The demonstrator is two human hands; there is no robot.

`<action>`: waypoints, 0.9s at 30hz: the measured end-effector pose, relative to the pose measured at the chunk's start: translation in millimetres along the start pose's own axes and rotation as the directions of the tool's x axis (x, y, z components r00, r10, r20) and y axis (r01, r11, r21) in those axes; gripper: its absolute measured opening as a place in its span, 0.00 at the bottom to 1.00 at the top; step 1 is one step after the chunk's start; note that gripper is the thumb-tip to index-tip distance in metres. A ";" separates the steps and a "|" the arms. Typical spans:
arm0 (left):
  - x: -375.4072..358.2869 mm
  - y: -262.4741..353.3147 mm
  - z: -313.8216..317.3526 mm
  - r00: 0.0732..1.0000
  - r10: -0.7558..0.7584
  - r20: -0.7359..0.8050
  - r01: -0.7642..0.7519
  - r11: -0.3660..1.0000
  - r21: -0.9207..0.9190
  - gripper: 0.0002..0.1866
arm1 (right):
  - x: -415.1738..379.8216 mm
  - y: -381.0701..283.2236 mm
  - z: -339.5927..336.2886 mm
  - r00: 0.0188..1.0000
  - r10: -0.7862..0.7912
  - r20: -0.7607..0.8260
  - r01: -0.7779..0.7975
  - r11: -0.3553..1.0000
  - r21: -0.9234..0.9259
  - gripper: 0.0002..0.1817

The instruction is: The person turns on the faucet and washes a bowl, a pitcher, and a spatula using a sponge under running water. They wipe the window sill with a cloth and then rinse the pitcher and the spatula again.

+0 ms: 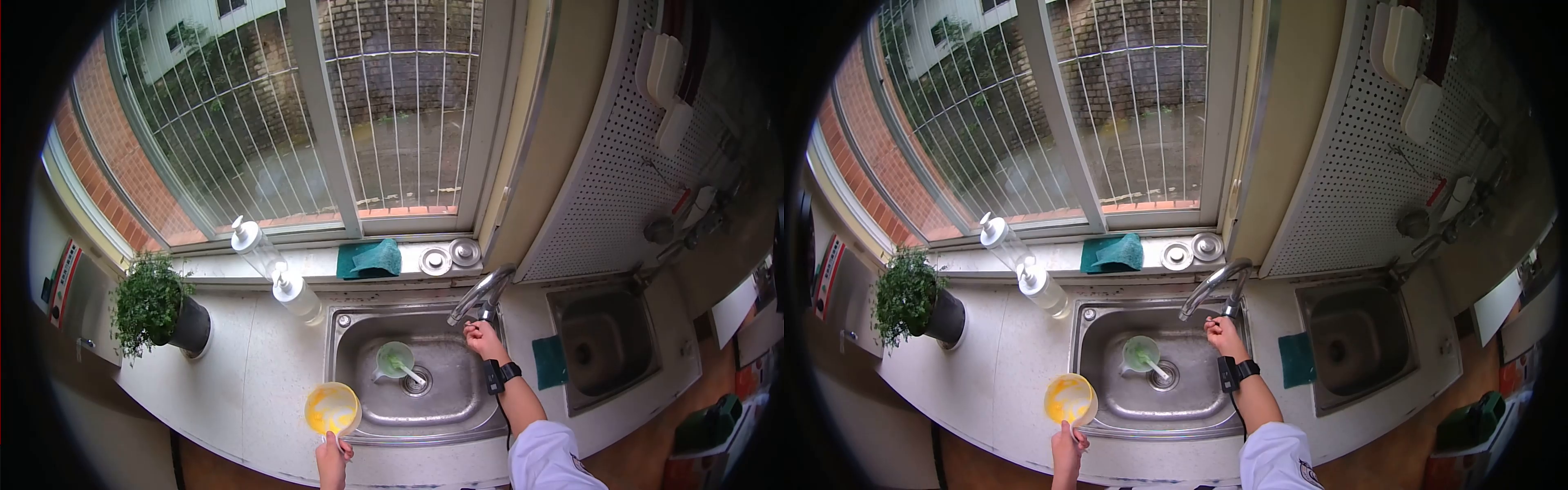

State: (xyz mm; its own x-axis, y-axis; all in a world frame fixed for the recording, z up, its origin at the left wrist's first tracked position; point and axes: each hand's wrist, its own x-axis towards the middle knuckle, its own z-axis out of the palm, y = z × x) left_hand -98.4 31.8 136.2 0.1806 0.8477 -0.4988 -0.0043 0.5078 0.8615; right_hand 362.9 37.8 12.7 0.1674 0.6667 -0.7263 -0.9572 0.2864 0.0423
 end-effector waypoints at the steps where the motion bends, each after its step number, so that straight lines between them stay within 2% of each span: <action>1: -2.2 1.1 3.8 1.000 -0.013 0.003 0.013 1.000 -0.010 0.29 | 1.0 -0.1 -0.6 1.000 0.006 0.001 -0.006 1.000 -0.007 0.05; 4: -8.0 6.9 15.7 0.998 -0.015 0.053 0.015 1.000 -0.007 0.29 | -3.8 1.6 2.0 1.000 -0.011 -0.012 0.011 1.000 -0.027 0.06; 7: -11.1 10.3 24.6 0.996 -0.045 0.081 0.046 0.999 -0.015 0.29 | -7.8 4.9 3.1 0.996 -0.084 -0.037 0.078 0.986 -0.146 0.03; 10: -15.5 17.2 30.8 0.991 -0.053 0.126 0.048 0.998 0.048 0.30 | 61.0 -15.4 -44.1 0.997 -0.015 0.070 0.024 0.991 -0.132 0.06; 13: -23.5 29.5 41.0 0.991 -0.052 0.120 0.035 0.990 0.139 0.30 | -2.4 3.5 1.2 0.995 -0.091 -0.040 0.084 0.984 -0.154 0.04; 16: -27.3 35.1 45.8 0.987 -0.031 0.156 0.011 0.992 0.128 0.30 | -14.9 8.8 14.8 0.994 -0.066 -0.091 0.065 0.998 -0.016 0.05; 20: -25.5 28.1 39.1 0.991 -0.043 0.127 0.029 0.993 0.115 0.30 | 27.1 -12.6 -13.2 0.996 -0.044 -0.075 0.046 0.999 0.022 0.06; 22: -24.4 24.0 33.6 0.994 -0.065 0.087 0.053 0.991 0.126 0.30 | 18.2 -9.0 -4.6 0.995 -0.038 -0.094 0.043 0.998 0.048 0.06; 27: -25.6 25.1 33.6 0.992 -0.051 0.114 0.041 0.995 0.089 0.29 | 3.5 -1.5 7.2 0.992 -0.025 -0.125 0.037 0.995 0.095 0.06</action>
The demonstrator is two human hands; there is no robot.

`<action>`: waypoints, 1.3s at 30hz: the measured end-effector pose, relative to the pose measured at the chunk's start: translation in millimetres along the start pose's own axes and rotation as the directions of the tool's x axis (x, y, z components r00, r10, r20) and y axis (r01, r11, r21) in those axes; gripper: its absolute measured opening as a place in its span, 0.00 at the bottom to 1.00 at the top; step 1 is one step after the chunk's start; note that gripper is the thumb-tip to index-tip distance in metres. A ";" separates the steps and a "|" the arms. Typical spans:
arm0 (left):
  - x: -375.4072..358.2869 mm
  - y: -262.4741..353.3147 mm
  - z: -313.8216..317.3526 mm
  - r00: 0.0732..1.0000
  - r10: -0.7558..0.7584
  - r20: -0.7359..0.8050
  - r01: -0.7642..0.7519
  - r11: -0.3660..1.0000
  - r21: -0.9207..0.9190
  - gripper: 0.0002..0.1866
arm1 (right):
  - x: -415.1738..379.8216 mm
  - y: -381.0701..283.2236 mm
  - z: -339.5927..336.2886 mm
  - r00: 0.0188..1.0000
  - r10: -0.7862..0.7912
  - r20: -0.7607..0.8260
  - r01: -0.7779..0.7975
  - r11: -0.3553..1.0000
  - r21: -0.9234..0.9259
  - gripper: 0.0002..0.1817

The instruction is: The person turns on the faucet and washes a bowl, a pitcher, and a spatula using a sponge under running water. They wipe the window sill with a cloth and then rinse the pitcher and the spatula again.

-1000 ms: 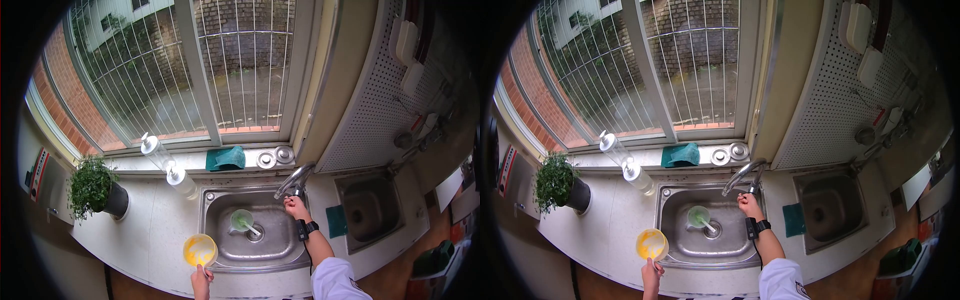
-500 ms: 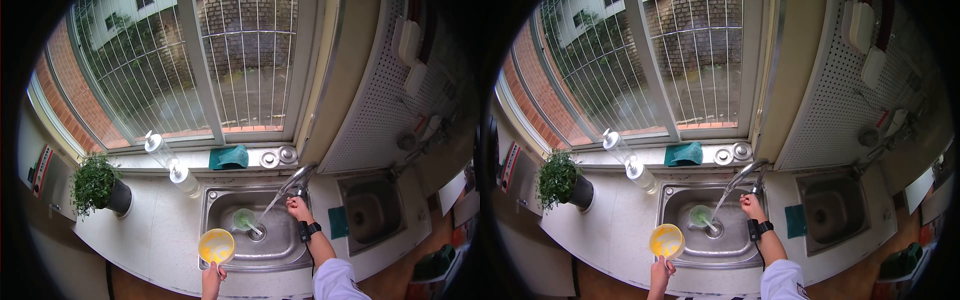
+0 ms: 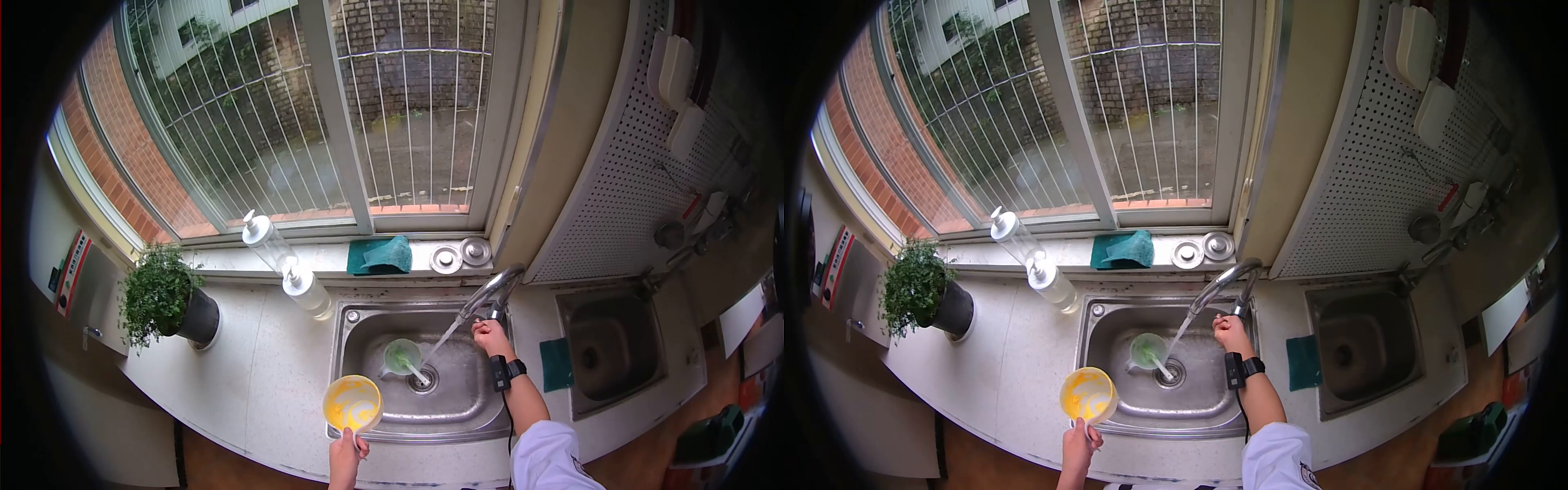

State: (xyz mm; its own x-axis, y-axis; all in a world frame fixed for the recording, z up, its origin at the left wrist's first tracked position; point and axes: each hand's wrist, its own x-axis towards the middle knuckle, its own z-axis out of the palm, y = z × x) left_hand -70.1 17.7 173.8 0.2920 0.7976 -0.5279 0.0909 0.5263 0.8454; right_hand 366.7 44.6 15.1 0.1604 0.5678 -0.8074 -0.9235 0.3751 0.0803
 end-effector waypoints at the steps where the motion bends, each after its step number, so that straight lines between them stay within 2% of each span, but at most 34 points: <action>1: -1.6 3.1 2.2 1.000 0.005 0.003 -0.005 1.000 0.006 0.29 | -1.4 0.5 0.8 1.000 -0.001 -0.004 0.001 1.000 0.003 0.06; 7: -1.0 2.4 4.0 1.000 0.001 0.021 -0.001 1.000 -0.001 0.30 | -2.0 -1.0 1.9 1.000 0.002 -0.028 -0.001 0.999 0.050 0.07; 10: 1.0 -2.6 0.2 1.000 -0.025 -0.006 0.025 0.998 0.062 0.30 | 0.6 -2.3 2.5 0.999 0.009 -0.040 -0.005 0.997 0.082 0.07; 19: 4.1 -10.4 -2.5 0.999 0.000 0.038 0.000 1.000 0.006 0.30 | -18.2 8.9 16.8 0.997 0.017 -0.074 -0.004 0.983 0.183 0.08; 28: -2.8 0.8 6.2 0.999 0.004 0.045 -0.007 0.998 0.066 0.30 | -15.7 5.9 13.1 0.998 0.025 -0.054 -0.014 0.981 0.195 0.10; 31: 0.3 -5.0 5.3 0.998 0.019 0.056 -0.022 0.997 0.068 0.29 | -11.6 -5.1 2.7 0.983 0.180 0.030 -0.183 0.971 0.156 0.08; 33: 1.1 -3.4 7.4 0.998 0.038 0.051 -0.045 0.988 0.148 0.30 | -36.3 3.4 0.2 1.000 -0.008 0.028 0.014 0.976 -0.218 0.10; 34: 2.9 -2.1 8.9 0.997 0.047 0.056 -0.057 0.980 0.190 0.30 | -49.7 3.9 -3.4 0.993 -0.107 0.050 0.118 0.913 -0.391 0.11; 35: 5.8 -3.3 8.5 0.996 0.066 0.059 -0.077 0.972 0.222 0.30 | -58.3 -2.2 -21.4 0.961 -0.225 0.158 0.275 0.747 -0.606 0.14; 36: 8.0 -6.4 5.9 0.995 0.083 0.061 -0.096 0.963 0.253 0.30 | -89.9 -4.9 -27.8 0.889 -0.414 0.197 0.391 0.459 -0.798 0.16; 37: 9.7 -8.3 5.0 0.993 0.099 0.060 -0.112 0.953 0.283 0.30 | -118.9 -7.6 -34.8 0.781 -0.558 0.282 0.407 0.111 -0.907 0.18; 38: 10.2 -8.2 6.6 0.991 0.121 0.053 -0.132 0.944 0.303 0.31 | -123.4 -26.1 -58.9 0.496 -0.697 0.518 0.341 -0.392 -0.854 0.20; 39: 11.6 -6.3 8.1 0.990 0.115 0.080 -0.135 0.932 0.337 0.30 | -132.1 -41.8 -82.3 0.209 -0.610 0.764 0.072 -0.769 -0.635 0.21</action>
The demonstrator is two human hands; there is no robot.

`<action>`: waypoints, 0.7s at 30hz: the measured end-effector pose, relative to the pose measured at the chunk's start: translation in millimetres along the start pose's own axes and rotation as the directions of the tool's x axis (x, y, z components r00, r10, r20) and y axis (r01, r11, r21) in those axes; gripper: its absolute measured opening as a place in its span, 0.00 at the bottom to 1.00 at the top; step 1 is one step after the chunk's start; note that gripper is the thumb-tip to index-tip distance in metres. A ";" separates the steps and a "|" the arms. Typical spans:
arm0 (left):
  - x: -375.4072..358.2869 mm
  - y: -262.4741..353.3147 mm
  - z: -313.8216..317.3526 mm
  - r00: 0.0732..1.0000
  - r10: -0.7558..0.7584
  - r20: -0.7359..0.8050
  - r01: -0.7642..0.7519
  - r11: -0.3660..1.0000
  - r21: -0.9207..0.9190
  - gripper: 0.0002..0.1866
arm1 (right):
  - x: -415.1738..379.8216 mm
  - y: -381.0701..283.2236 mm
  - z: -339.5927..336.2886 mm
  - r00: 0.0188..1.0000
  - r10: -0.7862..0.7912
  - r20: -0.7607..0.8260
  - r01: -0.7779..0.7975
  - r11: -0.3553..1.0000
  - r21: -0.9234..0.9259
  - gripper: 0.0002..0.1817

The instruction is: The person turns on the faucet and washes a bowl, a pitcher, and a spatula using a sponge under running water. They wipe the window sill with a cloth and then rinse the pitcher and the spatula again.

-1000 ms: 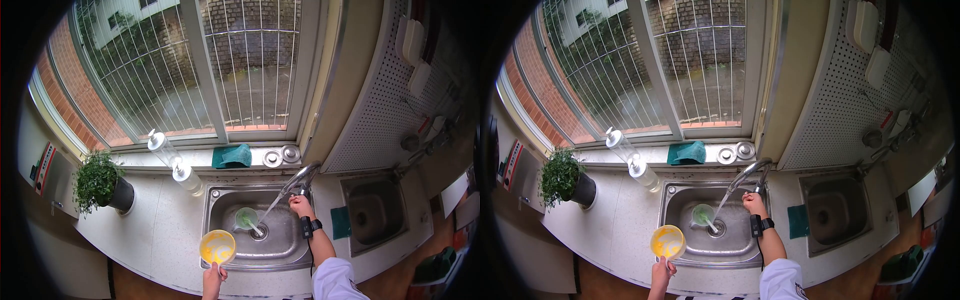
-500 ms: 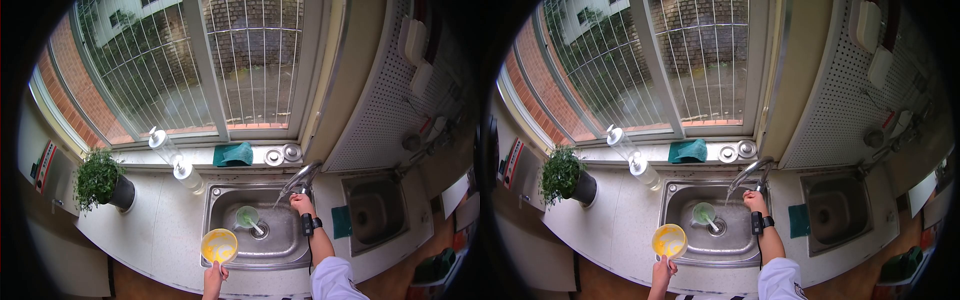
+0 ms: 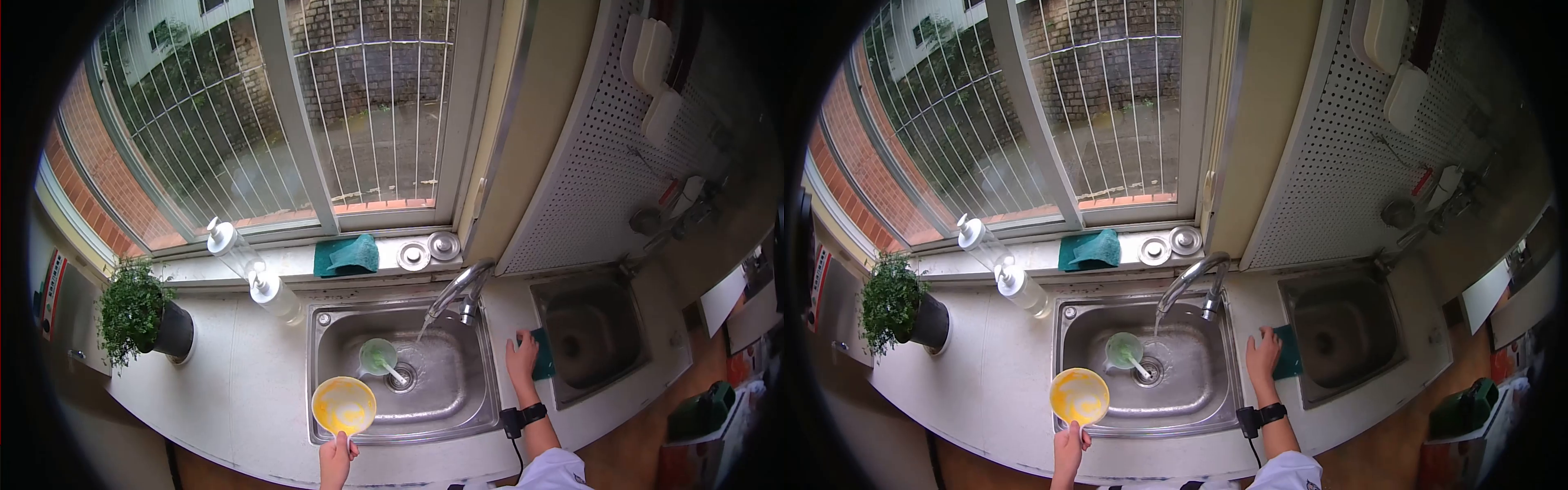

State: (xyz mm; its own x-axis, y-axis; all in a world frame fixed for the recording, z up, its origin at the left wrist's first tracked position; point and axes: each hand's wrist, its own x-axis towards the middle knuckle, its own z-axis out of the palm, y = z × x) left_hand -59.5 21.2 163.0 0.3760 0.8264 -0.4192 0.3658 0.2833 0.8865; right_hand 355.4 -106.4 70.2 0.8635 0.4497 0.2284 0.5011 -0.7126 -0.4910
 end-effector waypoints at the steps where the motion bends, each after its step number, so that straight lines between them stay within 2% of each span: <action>1: 1.8 3.7 0.0 1.000 0.000 0.028 -0.001 0.999 0.036 0.30 | -9.4 20.1 -1.8 0.997 0.073 -0.039 -0.076 0.993 -0.085 0.21; 3: 7.1 0.4 -0.9 0.997 -0.025 0.073 0.017 0.994 0.107 0.31 | -20.0 45.2 -8.3 0.970 0.196 -0.144 -0.226 0.945 -0.238 0.22; 6: 17.1 -1.9 9.9 0.989 -0.005 0.148 -0.007 0.996 0.085 0.29 | -30.7 70.6 -1.5 0.993 0.098 -0.073 -0.114 0.957 -0.266 0.21; 9: 25.1 -4.5 20.4 0.977 0.013 0.211 -0.030 0.997 0.075 0.28 | -18.4 99.6 29.8 0.987 0.161 0.011 -0.146 0.917 -0.371 0.20; 12: 26.8 -3.1 29.5 0.977 -0.002 0.215 -0.012 0.998 0.067 0.28 | -15.8 87.3 12.8 0.998 0.059 -0.037 -0.064 0.983 -0.170 0.17; 13: 26.0 -0.9 29.7 0.976 0.010 0.217 -0.040 0.990 0.133 0.27 | -9.9 69.5 3.1 0.993 0.118 0.018 -0.118 0.993 -0.006 0.15; 15: 25.2 1.0 28.1 0.974 0.038 0.222 -0.071 0.987 0.142 0.26 | -11.2 42.8 -11.1 0.961 0.217 0.172 -0.259 0.921 0.290 0.13; 16: 23.2 1.0 28.9 0.971 0.045 0.234 -0.081 0.986 0.148 0.26 | -9.6 36.7 -2.7 0.927 0.256 0.274 -0.369 0.749 0.550 0.13; 17: 21.4 -0.8 29.5 0.971 0.034 0.238 -0.070 0.987 0.144 0.26 | -15.2 34.9 -1.9 0.852 0.283 0.440 -0.523 0.487 0.699 0.15; 18: 21.9 -2.5 29.9 0.970 0.026 0.243 -0.062 0.988 0.140 0.26 | -16.9 -2.3 -17.9 0.766 0.249 0.593 -0.637 0.173 0.751 0.17; 20: 21.4 -1.1 29.1 0.967 0.029 0.252 -0.068 0.987 0.147 0.26 | -18.7 -53.1 -37.2 0.582 -0.071 0.810 -0.797 -0.246 0.552 0.22; 21: 20.2 2.7 29.2 0.966 0.039 0.257 -0.082 0.984 0.159 0.26 | -19.9 -64.6 -33.0 0.560 -0.117 0.820 -0.814 -0.263 0.519 0.23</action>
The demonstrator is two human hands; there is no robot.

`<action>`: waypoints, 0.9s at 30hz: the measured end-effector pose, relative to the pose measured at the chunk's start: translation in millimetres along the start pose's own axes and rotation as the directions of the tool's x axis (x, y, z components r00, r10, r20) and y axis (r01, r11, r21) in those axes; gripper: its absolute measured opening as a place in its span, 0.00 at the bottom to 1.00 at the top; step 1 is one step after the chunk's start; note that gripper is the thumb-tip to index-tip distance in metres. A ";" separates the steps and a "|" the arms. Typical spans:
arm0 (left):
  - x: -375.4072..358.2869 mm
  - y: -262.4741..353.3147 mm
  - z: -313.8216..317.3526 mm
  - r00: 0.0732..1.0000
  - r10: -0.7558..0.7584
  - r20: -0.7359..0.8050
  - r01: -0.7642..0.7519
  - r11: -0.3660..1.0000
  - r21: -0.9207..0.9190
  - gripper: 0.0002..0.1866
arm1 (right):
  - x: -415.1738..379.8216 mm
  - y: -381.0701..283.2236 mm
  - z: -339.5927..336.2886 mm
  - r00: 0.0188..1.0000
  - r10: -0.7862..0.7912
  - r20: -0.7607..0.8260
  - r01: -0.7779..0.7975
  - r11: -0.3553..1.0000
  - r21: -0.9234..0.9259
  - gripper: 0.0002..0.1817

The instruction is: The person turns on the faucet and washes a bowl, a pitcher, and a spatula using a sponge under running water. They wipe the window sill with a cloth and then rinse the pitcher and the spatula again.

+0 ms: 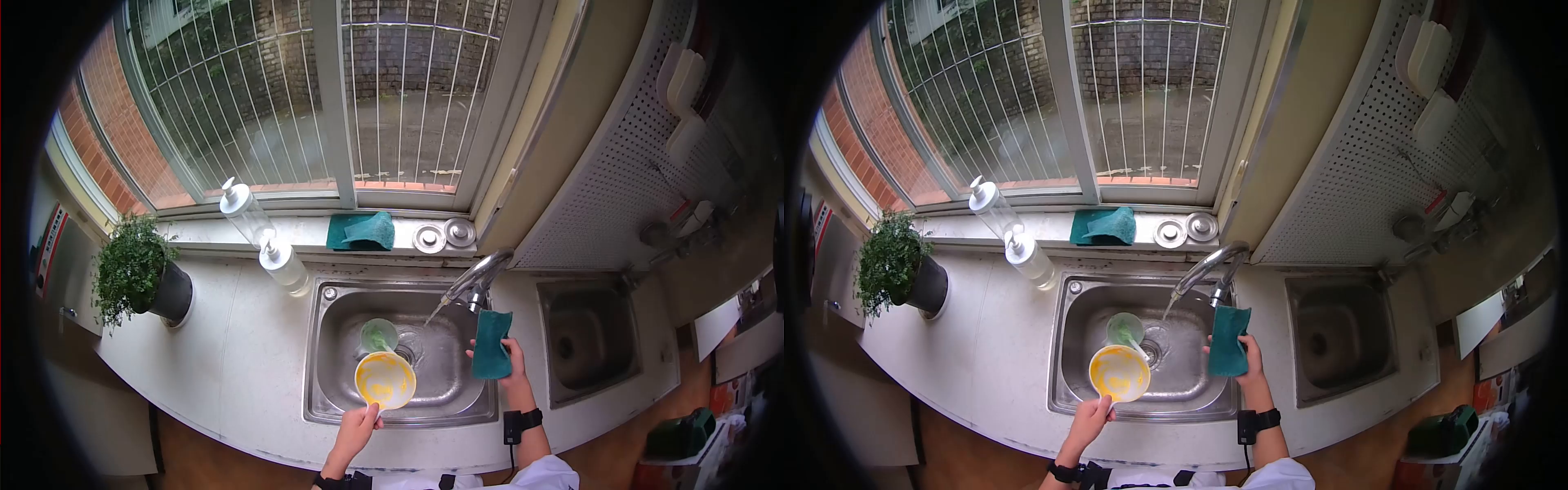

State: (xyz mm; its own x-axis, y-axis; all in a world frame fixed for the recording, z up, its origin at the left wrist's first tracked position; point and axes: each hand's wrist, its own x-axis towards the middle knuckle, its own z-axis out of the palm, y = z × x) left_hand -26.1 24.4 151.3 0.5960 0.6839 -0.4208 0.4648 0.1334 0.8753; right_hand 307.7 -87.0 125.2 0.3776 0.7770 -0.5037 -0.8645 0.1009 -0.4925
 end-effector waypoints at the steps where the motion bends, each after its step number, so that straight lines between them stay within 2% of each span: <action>1: -1.3 2.2 -0.7 1.000 0.009 0.000 -0.009 1.000 0.016 0.26 | 5.0 6.2 8.8 0.998 0.037 0.041 -0.038 0.999 0.021 0.25; 5: -2.8 -1.4 -6.3 1.000 0.018 0.001 -0.018 1.000 0.019 0.25 | 34.5 38.3 38.1 0.981 0.136 0.137 -0.135 0.991 -0.018 0.27; 6: -2.7 -0.9 -7.5 1.000 0.021 -0.005 -0.021 1.000 0.011 0.25 | 35.2 43.8 52.4 0.977 0.102 0.185 -0.085 0.992 -0.097 0.27; 9: 1.0 -1.6 -10.0 1.000 0.021 -0.016 -0.021 1.000 0.014 0.25 | 61.5 61.4 53.2 0.925 0.323 0.202 -0.319 0.946 -0.051 0.27; 10: 3.3 -2.1 -10.9 1.000 0.019 -0.018 -0.019 1.000 0.020 0.25 | 67.6 65.3 53.8 0.913 0.351 0.208 -0.351 0.936 -0.041 0.27; 13: 15.8 2.1 -13.8 0.999 0.030 0.023 -0.033 0.991 0.129 0.25 | 58.8 65.1 69.4 0.937 0.302 0.178 -0.286 0.952 -0.110 0.28; 16: 37.1 -8.3 -10.5 0.983 0.173 0.062 -0.184 0.924 0.334 0.27 | 35.0 61.3 78.5 0.968 0.236 0.082 -0.185 0.898 -0.399 0.29; 17: 44.7 -9.8 -9.2 0.975 0.209 0.076 -0.222 0.881 0.417 0.26 | 29.9 61.2 75.3 0.980 0.103 0.171 0.048 0.709 -0.703 0.29; 18: 52.6 -9.0 -8.3 0.965 0.244 0.096 -0.259 0.829 0.495 0.25 | 23.7 62.8 70.3 0.955 0.014 0.297 0.268 0.390 -0.881 0.28; 19: 60.2 -7.8 -6.4 0.953 0.278 0.122 -0.296 0.768 0.568 0.25 | 13.5 61.9 74.6 0.901 -0.017 0.433 0.433 0.000 -0.901 0.28; 20: 69.0 -5.9 -3.6 0.942 0.309 0.129 -0.327 0.769 0.550 0.25 | -0.1 66.0 82.3 0.893 -0.078 0.443 0.432 -0.128 -0.893 0.23; 22: 89.7 1.9 3.3 0.915 0.378 0.142 -0.395 0.763 0.512 0.25 | -6.9 77.1 88.2 0.916 -0.022 0.400 0.358 -0.400 -0.844 0.23; 23: 100.7 7.6 5.2 0.887 0.436 0.153 -0.446 0.717 0.536 0.25 | -9.0 79.9 88.5 0.928 0.001 0.372 0.317 -0.526 -0.789 0.23; 24: 112.6 14.0 6.5 0.854 0.494 0.163 -0.493 0.667 0.559 0.25 | 2.3 88.9 72.3 0.924 -0.007 0.383 0.333 -0.479 -0.812 0.22; 26: 134.3 19.4 9.6 0.754 0.639 0.153 -0.587 0.551 0.593 0.24 | 26.9 88.7 50.0 0.896 -0.031 0.443 0.414 -0.300 -0.859 0.22; 27: 141.6 22.4 11.3 0.738 0.657 0.155 -0.596 0.526 0.607 0.24 | 34.0 86.2 47.5 0.880 -0.044 0.473 0.455 -0.204 -0.867 0.21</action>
State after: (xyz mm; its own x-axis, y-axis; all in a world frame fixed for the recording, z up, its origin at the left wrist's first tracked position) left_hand 76.1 116.2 108.6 0.8464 0.4814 0.2277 0.2871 -0.7726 0.5663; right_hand 230.3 -22.4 99.3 0.2135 0.9732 -0.0860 0.6358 -0.2052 -0.7440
